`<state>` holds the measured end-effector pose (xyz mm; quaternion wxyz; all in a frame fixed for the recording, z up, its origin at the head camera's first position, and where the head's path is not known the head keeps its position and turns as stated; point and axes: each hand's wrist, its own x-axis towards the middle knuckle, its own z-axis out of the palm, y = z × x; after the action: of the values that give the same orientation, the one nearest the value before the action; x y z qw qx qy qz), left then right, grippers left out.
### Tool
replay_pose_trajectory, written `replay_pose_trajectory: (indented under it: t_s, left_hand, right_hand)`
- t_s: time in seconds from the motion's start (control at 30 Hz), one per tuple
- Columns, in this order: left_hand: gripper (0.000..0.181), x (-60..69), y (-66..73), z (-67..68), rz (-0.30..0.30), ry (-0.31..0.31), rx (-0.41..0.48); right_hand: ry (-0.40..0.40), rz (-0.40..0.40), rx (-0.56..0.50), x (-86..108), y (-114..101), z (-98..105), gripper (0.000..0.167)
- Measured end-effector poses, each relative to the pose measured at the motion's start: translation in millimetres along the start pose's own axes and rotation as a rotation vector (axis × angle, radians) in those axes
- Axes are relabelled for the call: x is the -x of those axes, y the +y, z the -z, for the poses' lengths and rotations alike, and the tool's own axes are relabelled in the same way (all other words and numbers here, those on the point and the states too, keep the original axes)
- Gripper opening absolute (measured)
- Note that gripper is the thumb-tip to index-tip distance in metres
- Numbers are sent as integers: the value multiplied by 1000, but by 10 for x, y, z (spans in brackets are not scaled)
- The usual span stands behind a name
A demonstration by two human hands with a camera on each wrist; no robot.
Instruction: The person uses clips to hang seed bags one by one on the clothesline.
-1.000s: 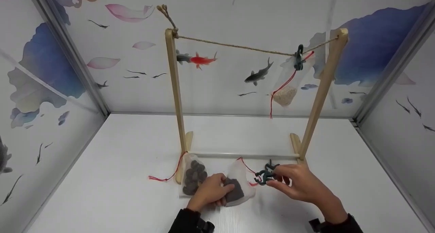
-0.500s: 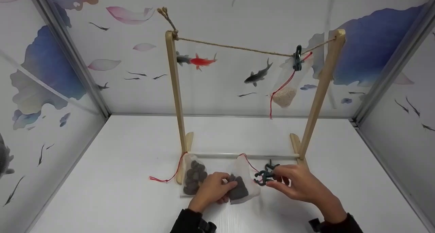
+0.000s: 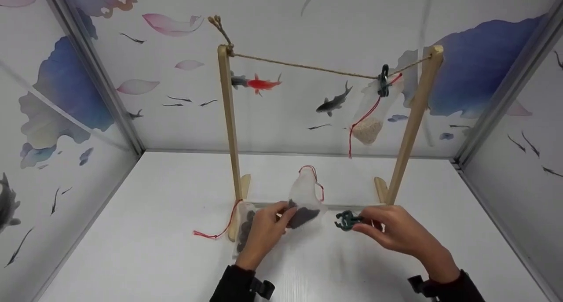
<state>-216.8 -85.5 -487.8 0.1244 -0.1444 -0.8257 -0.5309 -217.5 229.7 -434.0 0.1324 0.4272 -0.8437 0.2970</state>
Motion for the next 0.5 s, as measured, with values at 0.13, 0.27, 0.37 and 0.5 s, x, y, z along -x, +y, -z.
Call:
replay_pose_trajectory:
  t_s: [0.13, 0.27, 0.37, 0.5]
  left_hand:
    - [18, -148, 181, 178, -66, 69, -1]
    - [19, -310, 374, 336, -103, 96, 9]
    - [21, -410, 515, 433, -105, 99, 33]
    - [20, -544, 686, 530, -125, 110, 86]
  right_hand:
    - [-17, 25, 26, -128, -69, 187, 8]
    - [-13, 93, 76, -271, -146, 394, 8]
    - [-5, 134, 109, -380, -215, 551, 12]
    - [32, 200, 158, -554, -300, 775, 16]
